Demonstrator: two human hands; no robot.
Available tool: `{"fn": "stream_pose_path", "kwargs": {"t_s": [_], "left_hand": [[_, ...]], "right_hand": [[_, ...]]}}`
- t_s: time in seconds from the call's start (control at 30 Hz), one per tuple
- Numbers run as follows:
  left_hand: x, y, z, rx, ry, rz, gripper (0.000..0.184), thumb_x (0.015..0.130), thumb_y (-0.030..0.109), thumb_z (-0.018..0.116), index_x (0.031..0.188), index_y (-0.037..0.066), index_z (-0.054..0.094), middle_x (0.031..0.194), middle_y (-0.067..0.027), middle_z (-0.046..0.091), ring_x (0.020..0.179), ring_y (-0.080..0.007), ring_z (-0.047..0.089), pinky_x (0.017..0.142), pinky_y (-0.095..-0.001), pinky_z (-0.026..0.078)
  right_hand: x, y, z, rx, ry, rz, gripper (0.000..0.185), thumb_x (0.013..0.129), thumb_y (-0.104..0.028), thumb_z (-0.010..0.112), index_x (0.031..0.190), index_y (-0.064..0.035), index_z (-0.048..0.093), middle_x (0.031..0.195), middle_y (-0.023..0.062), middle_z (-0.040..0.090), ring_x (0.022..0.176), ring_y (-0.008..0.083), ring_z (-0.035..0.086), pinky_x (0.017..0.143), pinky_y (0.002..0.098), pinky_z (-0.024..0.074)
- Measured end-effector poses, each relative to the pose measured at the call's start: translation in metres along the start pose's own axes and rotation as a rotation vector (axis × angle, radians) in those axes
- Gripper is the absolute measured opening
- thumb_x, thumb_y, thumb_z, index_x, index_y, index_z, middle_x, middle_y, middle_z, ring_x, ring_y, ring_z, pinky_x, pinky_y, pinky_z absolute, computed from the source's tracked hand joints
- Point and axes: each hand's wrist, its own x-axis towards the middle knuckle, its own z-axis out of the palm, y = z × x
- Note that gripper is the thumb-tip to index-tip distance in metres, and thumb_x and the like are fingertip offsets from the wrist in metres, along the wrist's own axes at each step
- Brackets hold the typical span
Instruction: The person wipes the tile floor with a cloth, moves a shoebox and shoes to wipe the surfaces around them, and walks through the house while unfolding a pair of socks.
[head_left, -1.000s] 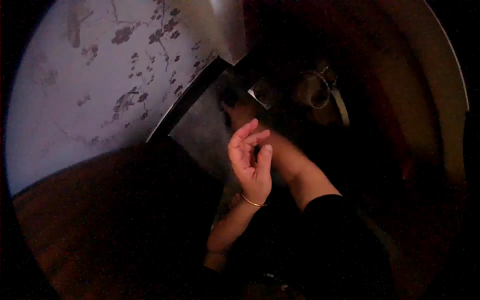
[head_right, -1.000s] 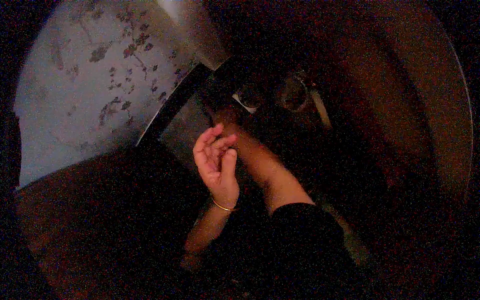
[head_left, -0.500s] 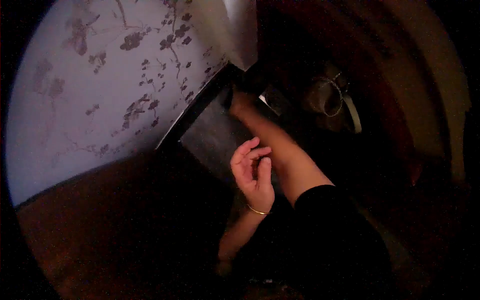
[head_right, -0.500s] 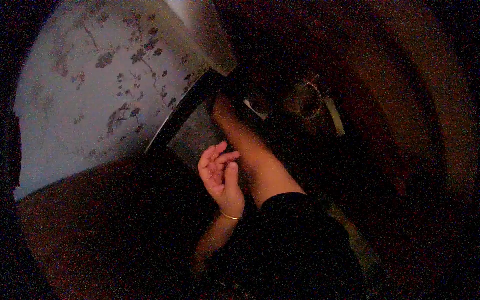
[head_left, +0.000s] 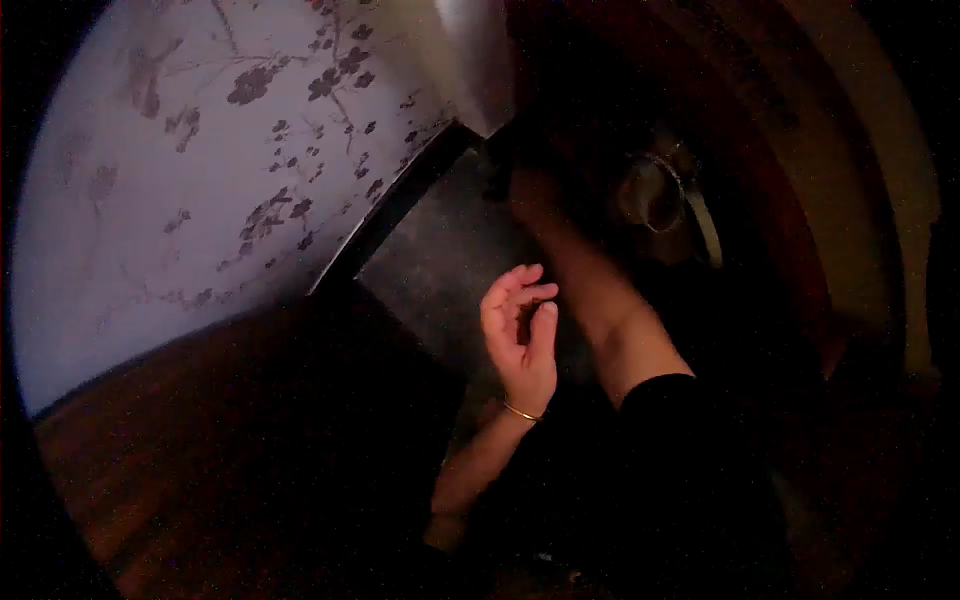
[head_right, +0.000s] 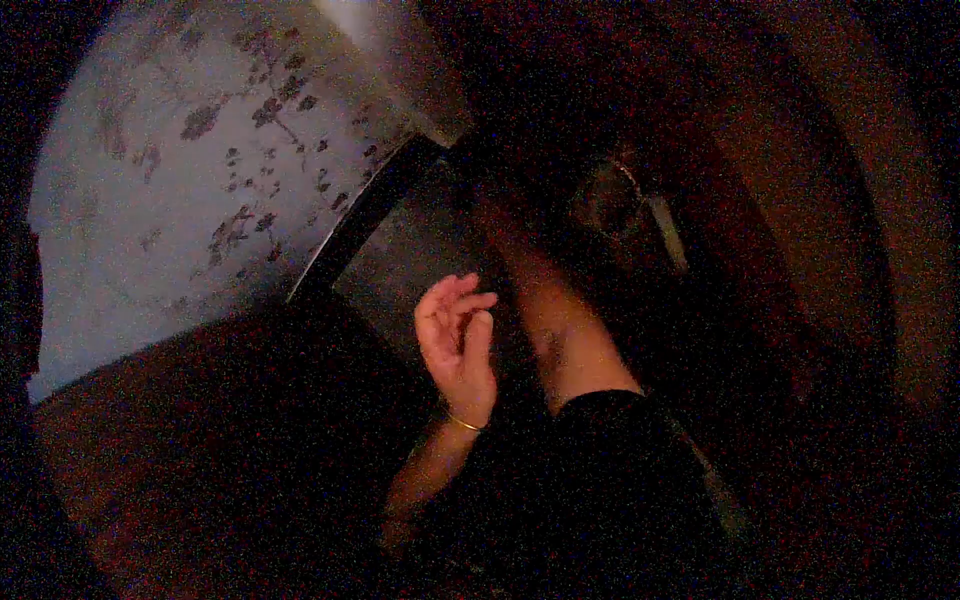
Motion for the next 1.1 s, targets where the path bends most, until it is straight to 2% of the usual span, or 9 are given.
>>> {"fn": "stream_pose_path", "kwargs": {"t_s": [0.13, 0.3, 0.47, 0.53, 0.7, 0.83, 0.87, 0.97, 1.1], "left_hand": [[0.002, -0.007, -0.002, -0.035, 0.045, -0.024, 0.045, 0.090, 0.001, 0.056, 0.132, 0.003, 0.040, 0.121, -0.0157, 0.055, 0.098, -0.0192, 0.060, 0.091, -0.0318, 0.046], [0.006, -0.028, 0.001, -0.013, 0.065, -0.044, 0.044, 0.090, 0.001, 0.056, 0.131, 0.002, 0.041, 0.119, -0.0148, 0.056, 0.098, -0.0183, 0.060, 0.091, -0.0318, 0.047], [-0.007, -0.018, 0.018, -0.062, -0.024, -0.072, 0.044, 0.090, 0.001, 0.057, 0.130, 0.001, 0.041, 0.119, -0.0146, 0.056, 0.098, -0.0180, 0.060, 0.092, -0.0320, 0.046], [-0.011, -0.028, 0.018, -0.076, -0.048, -0.064, 0.044, 0.089, 0.001, 0.058, 0.130, 0.001, 0.041, 0.120, -0.0151, 0.056, 0.099, -0.0180, 0.060, 0.091, -0.0319, 0.047], [-0.002, -0.029, 0.003, -0.128, -0.041, -0.050, 0.042, 0.089, -0.003, 0.057, 0.129, 0.001, 0.044, 0.120, -0.0134, 0.056, 0.097, -0.0157, 0.060, 0.090, -0.0284, 0.046], [0.000, -0.037, -0.003, -0.062, -0.045, -0.035, 0.045, 0.089, 0.000, 0.058, 0.131, 0.002, 0.042, 0.120, -0.0148, 0.056, 0.095, -0.0182, 0.062, 0.091, -0.0319, 0.048], [0.003, -0.035, -0.006, -0.080, -0.034, -0.037, 0.045, 0.089, 0.000, 0.058, 0.131, 0.002, 0.042, 0.120, -0.0149, 0.057, 0.095, -0.0182, 0.061, 0.090, -0.0320, 0.048], [0.024, -0.044, -0.025, 0.042, 0.029, -0.015, 0.043, 0.091, 0.002, 0.056, 0.132, 0.003, 0.042, 0.120, -0.0139, 0.056, 0.096, -0.0187, 0.061, 0.090, -0.0320, 0.048], [0.050, -0.050, -0.049, -0.115, 0.198, -0.036, 0.042, 0.094, 0.006, 0.055, 0.133, 0.003, 0.041, 0.122, -0.0126, 0.055, 0.098, -0.0190, 0.059, 0.090, -0.0325, 0.048]], "right_hand": [[-0.013, 0.003, 0.022, 0.058, 0.154, -0.004, 0.059, 0.084, -0.018, 0.062, 0.137, -0.0015, 0.041, 0.133, 0.0216, 0.051, 0.115, 0.0356, 0.057, 0.094, 0.0452, 0.0470], [-0.111, -0.014, 0.073, 0.203, 0.170, -0.283, 0.060, 0.083, -0.017, 0.062, 0.137, -0.0018, 0.042, 0.132, 0.0218, 0.052, 0.116, 0.0358, 0.056, 0.095, 0.0449, 0.0461], [-0.150, 0.030, 0.093, 0.603, -0.393, -0.413, 0.060, 0.082, -0.016, 0.063, 0.137, -0.0020, 0.042, 0.132, 0.0219, 0.052, 0.117, 0.0361, 0.055, 0.097, 0.0446, 0.0453], [-0.139, 0.042, 0.088, 0.746, -0.460, -0.364, 0.061, 0.081, -0.016, 0.063, 0.136, -0.0021, 0.042, 0.131, 0.0220, 0.052, 0.117, 0.0361, 0.055, 0.097, 0.0445, 0.0450], [-0.078, 0.039, 0.021, 1.011, -0.051, -0.129, 0.061, 0.080, -0.015, 0.064, 0.136, -0.0024, 0.043, 0.131, 0.0221, 0.053, 0.118, 0.0364, 0.054, 0.098, 0.0442, 0.0441], [-0.061, 0.032, 0.010, 0.581, 0.370, -0.334, 0.064, 0.079, -0.013, 0.065, 0.137, -0.0015, 0.041, 0.133, 0.0233, 0.050, 0.121, 0.0374, 0.050, 0.102, 0.0433, 0.0405], [-0.052, 0.045, 0.064, 0.403, 0.467, -0.371, 0.066, 0.077, -0.012, 0.066, 0.138, -0.0009, 0.040, 0.135, 0.0239, 0.048, 0.123, 0.0379, 0.048, 0.104, 0.0427, 0.0386], [-0.096, 0.036, 0.055, 0.234, 0.513, -0.392, 0.069, 0.077, -0.009, 0.065, 0.140, -0.0006, 0.037, 0.143, 0.0245, 0.039, 0.130, 0.0386, 0.041, 0.110, 0.0414, 0.0318], [-0.137, 0.067, 0.077, 0.511, 0.216, -0.316, 0.074, 0.076, -0.007, 0.065, 0.143, -0.0006, 0.034, 0.151, 0.0243, 0.027, 0.139, 0.0379, 0.030, 0.115, 0.0415, 0.0257]]}}
